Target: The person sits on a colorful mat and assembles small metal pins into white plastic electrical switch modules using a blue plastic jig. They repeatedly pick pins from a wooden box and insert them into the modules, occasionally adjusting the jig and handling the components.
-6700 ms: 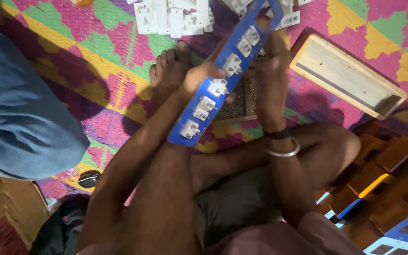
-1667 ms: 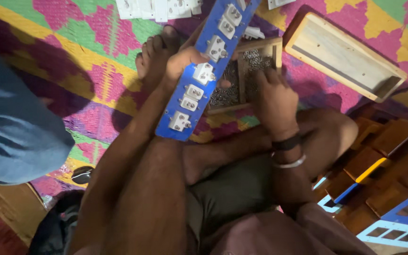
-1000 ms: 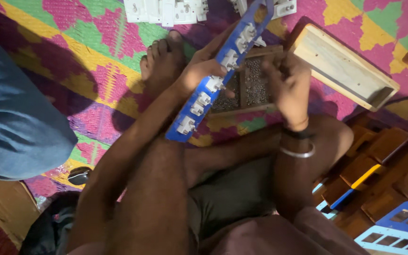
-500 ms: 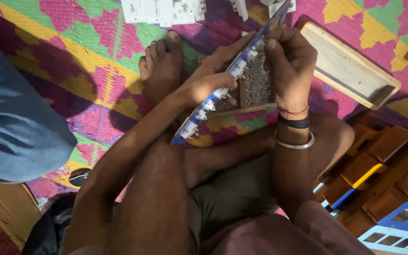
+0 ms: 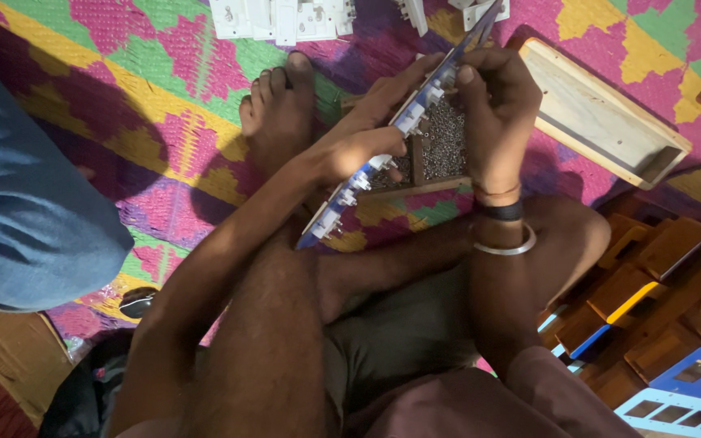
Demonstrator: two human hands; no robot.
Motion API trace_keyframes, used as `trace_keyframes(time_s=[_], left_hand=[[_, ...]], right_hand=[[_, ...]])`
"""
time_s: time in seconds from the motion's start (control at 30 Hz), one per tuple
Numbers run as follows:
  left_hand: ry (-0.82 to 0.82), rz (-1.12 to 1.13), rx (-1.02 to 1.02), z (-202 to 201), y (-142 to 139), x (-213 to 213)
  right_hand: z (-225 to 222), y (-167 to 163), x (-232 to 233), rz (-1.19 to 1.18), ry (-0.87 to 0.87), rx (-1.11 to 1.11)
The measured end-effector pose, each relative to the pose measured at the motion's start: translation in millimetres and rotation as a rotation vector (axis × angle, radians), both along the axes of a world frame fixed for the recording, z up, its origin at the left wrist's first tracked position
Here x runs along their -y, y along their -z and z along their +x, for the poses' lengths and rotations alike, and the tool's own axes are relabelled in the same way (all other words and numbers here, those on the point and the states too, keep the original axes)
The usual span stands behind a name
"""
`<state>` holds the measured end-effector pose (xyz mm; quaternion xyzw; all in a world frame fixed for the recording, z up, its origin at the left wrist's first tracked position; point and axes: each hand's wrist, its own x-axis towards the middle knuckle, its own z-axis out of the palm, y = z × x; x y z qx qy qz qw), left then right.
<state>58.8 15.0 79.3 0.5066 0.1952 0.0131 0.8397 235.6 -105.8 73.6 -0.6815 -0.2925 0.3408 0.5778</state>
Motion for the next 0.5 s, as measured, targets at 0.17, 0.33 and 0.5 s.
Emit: trace_keyframes(time_s=[0.17, 0.33, 0.5], left_hand=[[0.009, -0.005, -0.025, 1, 1, 0], [-0.008, -0.012, 0.007, 0, 3, 0], [-0.012, -0.003, 0.004, -1, 3, 2]], right_hand=[[-21, -3, -4, 0.031, 0.053, 0.476], [-24, -10, -4, 0.058, 0.032, 0.673], [-20, -1, -4, 0.042, 0.083, 0.278]])
